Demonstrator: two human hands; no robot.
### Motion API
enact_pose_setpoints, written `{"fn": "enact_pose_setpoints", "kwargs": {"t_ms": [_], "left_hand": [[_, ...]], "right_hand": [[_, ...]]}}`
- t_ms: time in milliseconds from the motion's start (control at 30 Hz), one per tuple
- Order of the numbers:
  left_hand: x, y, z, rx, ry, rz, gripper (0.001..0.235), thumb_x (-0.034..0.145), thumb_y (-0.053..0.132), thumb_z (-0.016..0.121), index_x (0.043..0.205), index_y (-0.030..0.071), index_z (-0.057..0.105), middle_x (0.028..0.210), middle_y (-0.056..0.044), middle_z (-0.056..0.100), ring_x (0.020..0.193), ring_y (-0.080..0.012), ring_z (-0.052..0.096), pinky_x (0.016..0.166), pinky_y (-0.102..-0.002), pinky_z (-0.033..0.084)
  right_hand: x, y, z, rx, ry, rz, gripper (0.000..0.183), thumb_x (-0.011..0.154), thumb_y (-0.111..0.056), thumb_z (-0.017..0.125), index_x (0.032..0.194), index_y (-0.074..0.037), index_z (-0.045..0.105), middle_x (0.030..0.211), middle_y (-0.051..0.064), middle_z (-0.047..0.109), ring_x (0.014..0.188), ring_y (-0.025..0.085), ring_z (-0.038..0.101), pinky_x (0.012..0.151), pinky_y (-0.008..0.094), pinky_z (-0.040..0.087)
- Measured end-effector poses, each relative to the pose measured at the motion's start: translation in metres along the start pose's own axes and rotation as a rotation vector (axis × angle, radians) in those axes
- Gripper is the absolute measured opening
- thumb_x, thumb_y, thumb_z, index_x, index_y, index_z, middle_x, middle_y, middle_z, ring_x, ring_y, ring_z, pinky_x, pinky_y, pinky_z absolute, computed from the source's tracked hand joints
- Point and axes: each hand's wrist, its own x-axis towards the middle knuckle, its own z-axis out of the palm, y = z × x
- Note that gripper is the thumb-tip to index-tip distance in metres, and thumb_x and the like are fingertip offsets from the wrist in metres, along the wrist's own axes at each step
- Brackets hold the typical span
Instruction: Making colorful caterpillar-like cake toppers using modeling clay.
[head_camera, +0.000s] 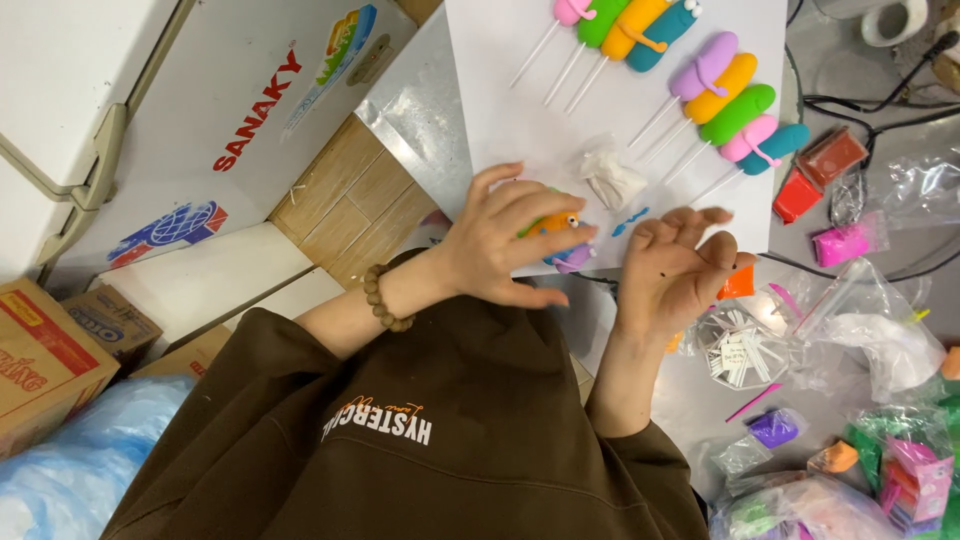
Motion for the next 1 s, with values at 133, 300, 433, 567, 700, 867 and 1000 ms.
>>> {"fn": "enact_pose_setpoints", "kwargs": {"t_ms": [133,300,433,567,700,867,1000], "left_hand": [[0.002,0.020,0.009,-0.070,-0.097,0.085,0.073,0.095,0.069,0.069,0.148,0.020,0.061,0.155,-0.007,0.050,0.144,-0.0254,0.046,0.125,-0.053,0.023],[0.003,0.033,0.009,-0.100,-0.138,0.020,0.081,0.090,0.075,0.065,0.149,0.018,0.062,0.165,-0.015,0.037,0.156,-0.0320,0.024,0.128,-0.059,0.016],[-0.013,0.036,0.014,-0.098,-0.091,0.106,0.075,0.092,0.076,0.065,0.141,0.019,0.067,0.164,-0.015,0.038,0.156,-0.0317,0.024,0.126,-0.060,0.014],[-0.021,0.040,0.007,-0.060,-0.046,0.086,0.071,0.093,0.076,0.067,0.128,0.015,0.071,0.160,-0.015,0.042,0.155,-0.0306,0.027,0.128,-0.058,0.013],[-0.023,0.044,0.009,-0.029,-0.012,0.092,0.072,0.093,0.074,0.065,0.132,0.014,0.070,0.160,-0.017,0.044,0.154,-0.0343,0.028,0.128,-0.057,0.010],[-0.029,0.046,0.006,-0.003,0.028,0.125,0.073,0.096,0.075,0.066,0.133,0.013,0.069,0.164,-0.014,0.039,0.157,-0.0293,0.027,0.130,-0.054,0.010],[-0.024,0.048,0.008,-0.044,-0.031,0.094,0.069,0.094,0.074,0.066,0.127,0.013,0.069,0.165,-0.014,0.039,0.156,-0.0310,0.029,0.129,-0.055,0.012]], "right_hand": [[-0.001,0.027,0.039,0.049,-0.085,0.026,0.039,0.111,-0.046,0.054,0.082,-0.020,0.060,0.157,-0.003,0.052,0.143,0.017,0.044,0.124,0.041,0.034],[-0.001,0.051,0.057,0.007,-0.209,0.021,0.041,0.111,-0.047,0.054,0.079,-0.021,0.060,0.166,0.008,0.036,0.159,0.026,0.028,0.139,0.054,0.020],[-0.001,0.054,0.058,-0.027,-0.257,0.021,0.043,0.110,-0.049,0.053,0.081,-0.019,0.059,0.166,0.008,0.036,0.159,0.026,0.028,0.137,0.056,0.021],[-0.005,0.056,0.059,-0.016,-0.229,-0.022,0.040,0.111,-0.047,0.049,0.084,-0.018,0.058,0.166,0.008,0.035,0.159,0.026,0.027,0.135,0.056,0.021],[-0.008,0.063,0.064,-0.025,-0.331,0.027,0.046,0.113,-0.050,0.048,0.083,-0.016,0.059,0.164,0.010,0.040,0.158,0.027,0.030,0.131,0.054,0.023],[-0.012,0.059,0.067,-0.048,-0.300,-0.016,0.043,0.112,-0.049,0.047,0.086,-0.017,0.059,0.162,0.008,0.042,0.158,0.026,0.031,0.135,0.055,0.023],[-0.015,0.059,0.065,-0.050,-0.296,-0.002,0.045,0.113,-0.049,0.046,0.083,-0.017,0.058,0.161,0.008,0.044,0.157,0.027,0.031,0.133,0.053,0.022]]}}
